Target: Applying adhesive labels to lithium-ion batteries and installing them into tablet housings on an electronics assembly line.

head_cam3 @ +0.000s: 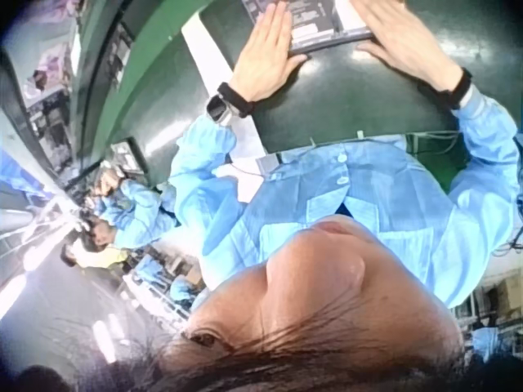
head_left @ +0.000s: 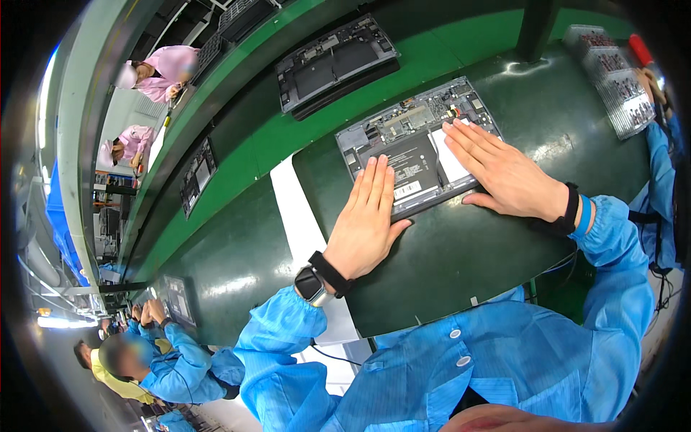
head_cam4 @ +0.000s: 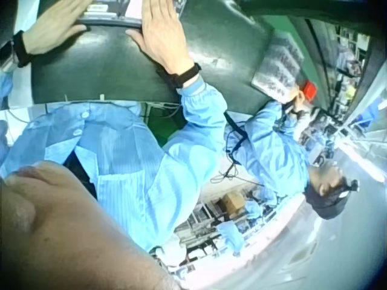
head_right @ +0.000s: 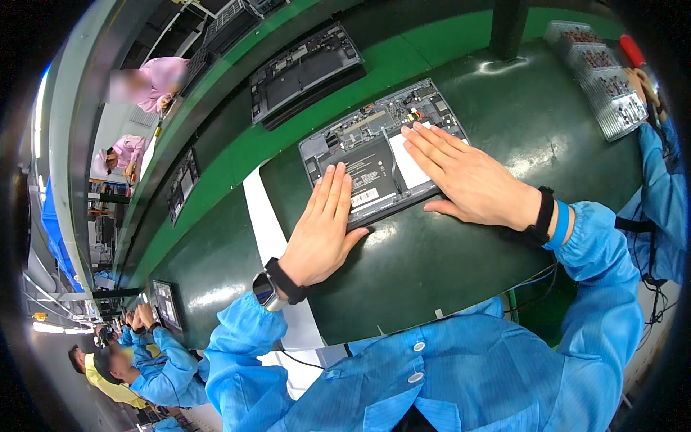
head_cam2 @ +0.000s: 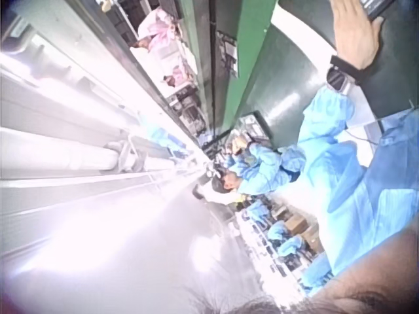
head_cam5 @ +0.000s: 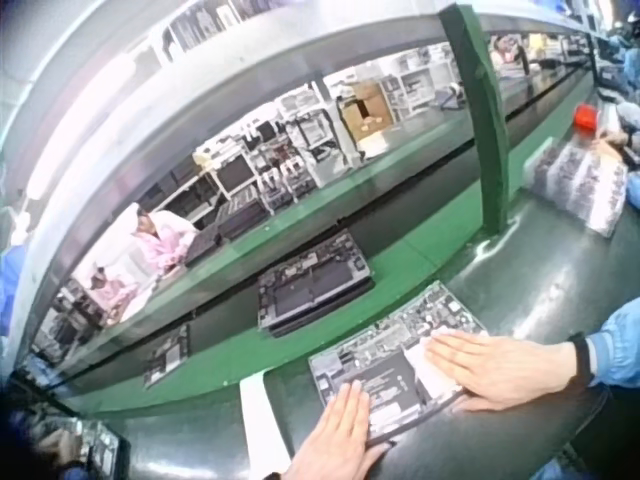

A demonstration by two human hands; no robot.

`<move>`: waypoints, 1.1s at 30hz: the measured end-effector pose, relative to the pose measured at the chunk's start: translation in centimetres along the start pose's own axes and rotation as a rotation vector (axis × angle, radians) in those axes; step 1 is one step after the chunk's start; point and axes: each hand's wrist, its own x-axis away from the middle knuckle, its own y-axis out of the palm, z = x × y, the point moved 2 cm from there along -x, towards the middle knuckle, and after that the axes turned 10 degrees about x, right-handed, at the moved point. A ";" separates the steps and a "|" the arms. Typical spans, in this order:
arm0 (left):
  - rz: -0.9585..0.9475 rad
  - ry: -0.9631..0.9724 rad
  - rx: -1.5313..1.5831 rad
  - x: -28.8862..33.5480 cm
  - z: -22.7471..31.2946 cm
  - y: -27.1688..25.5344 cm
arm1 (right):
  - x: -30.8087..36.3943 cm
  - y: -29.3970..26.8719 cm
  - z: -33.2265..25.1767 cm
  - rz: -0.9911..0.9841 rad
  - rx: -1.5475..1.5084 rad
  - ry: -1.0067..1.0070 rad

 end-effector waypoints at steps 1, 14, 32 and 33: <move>0.004 0.001 -0.004 -0.4 0.1 0.4 | -0.1 0.1 -0.2 0.006 -0.014 -0.002; 0.066 0.122 -0.106 -1.3 0.8 1.3 | -0.4 1.8 0.2 0.080 0.005 -0.084; 0.516 -0.402 0.907 1.0 -16.6 -11.9 | -5.4 -5.4 7.8 0.176 -0.965 0.232; 0.545 -0.519 0.943 -0.3 -19.3 -11.9 | -7.5 -5.5 9.2 0.164 -1.010 0.249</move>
